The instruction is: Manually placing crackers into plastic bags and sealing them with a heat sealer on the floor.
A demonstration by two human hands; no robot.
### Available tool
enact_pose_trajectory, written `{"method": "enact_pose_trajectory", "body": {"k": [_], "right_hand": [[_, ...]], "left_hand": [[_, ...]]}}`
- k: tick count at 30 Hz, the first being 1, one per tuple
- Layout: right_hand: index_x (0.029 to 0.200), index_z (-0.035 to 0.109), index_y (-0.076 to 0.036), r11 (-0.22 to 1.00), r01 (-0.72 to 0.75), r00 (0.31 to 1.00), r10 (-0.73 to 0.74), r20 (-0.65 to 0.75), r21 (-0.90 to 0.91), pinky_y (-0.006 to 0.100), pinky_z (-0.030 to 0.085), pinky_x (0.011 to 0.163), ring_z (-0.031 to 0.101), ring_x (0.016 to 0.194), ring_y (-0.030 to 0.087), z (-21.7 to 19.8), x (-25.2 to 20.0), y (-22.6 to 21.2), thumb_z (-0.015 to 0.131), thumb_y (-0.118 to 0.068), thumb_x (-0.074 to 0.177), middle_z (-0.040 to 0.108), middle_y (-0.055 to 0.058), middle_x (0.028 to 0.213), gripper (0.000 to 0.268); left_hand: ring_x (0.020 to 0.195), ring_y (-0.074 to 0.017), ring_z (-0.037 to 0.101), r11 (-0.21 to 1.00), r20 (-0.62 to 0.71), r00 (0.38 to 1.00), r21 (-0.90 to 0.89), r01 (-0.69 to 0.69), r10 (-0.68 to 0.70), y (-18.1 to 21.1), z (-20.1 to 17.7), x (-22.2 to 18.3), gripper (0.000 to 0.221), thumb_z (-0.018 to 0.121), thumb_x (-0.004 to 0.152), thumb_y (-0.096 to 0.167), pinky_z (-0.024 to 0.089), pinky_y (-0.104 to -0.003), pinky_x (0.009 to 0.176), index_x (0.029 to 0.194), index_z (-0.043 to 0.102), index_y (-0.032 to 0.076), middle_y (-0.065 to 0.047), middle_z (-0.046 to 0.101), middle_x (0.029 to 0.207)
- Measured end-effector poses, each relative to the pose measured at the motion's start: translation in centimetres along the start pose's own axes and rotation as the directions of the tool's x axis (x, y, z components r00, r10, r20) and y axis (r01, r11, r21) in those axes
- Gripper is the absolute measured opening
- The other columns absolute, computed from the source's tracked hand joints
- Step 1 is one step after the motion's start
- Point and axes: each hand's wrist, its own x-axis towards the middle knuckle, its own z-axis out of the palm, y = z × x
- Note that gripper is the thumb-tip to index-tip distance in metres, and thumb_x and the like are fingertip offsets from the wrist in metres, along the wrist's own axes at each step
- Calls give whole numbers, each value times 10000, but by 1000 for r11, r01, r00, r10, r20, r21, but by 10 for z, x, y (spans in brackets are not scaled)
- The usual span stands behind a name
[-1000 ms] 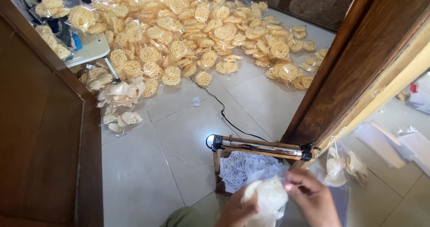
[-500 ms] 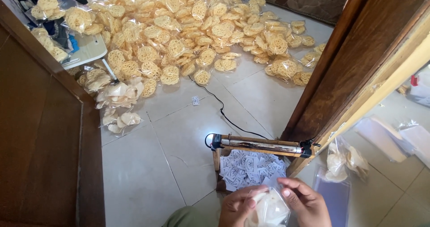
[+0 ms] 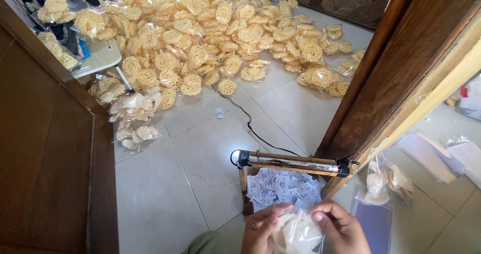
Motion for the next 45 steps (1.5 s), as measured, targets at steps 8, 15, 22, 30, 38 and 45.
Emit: {"method": "enact_pose_trajectory", "body": {"k": [8,15,22,30,38,45], "right_hand": [[733,664,-92,762,406,845,-523,-109,-504,280,578,729,696,701,134,30,-18,-33,810,-116,740,692,20,740,148],[879,491,-23,858,340,788,-483,-382,-385,309,584,770,752,838,196,29,-18,-26,540,-56,1012,777,139,1003,146],[1050,583,8,957,268,880,-289,-378,-109,281,549,744,687,768,184,14,-9,6,554,95,959,735,144,862,129],[1159,809,96,985,73,975,-38,-217,159,334,585,809,743,835,250,-7,4,39,734,133,827,842,228,923,343],[726,910,-199,807,116,933,-289,-214,-580,190,580,583,712,636,31,-2,0,58,861,-131,682,818,-62,755,95],[798,856,-12,922,349,926,-367,-90,-166,265,567,664,731,686,132,-35,24,135,802,-53,765,815,71,780,76]], "left_hand": [[890,-237,742,966,-31,987,213,-146,156,6,9,0,197,791,760,-130,610,-401,849,912,799,-5,-214,803,1010],[826,-318,786,964,-333,941,264,39,53,16,23,-1,42,691,819,-53,642,-439,809,860,696,-43,-260,810,858],[743,-212,793,772,-239,955,636,15,178,42,55,2,171,682,857,7,644,-300,661,1004,601,42,-154,825,822],[821,-181,806,607,-7,994,793,-63,113,52,47,6,167,790,823,56,695,-286,762,986,813,22,-120,860,964],[1058,-266,806,17,191,941,979,-204,278,32,6,8,180,899,684,51,541,-486,1023,836,828,115,-51,856,910],[1035,-213,754,494,15,995,869,38,-103,37,-2,10,125,811,790,157,600,-313,852,761,722,74,-136,795,1125]]}}
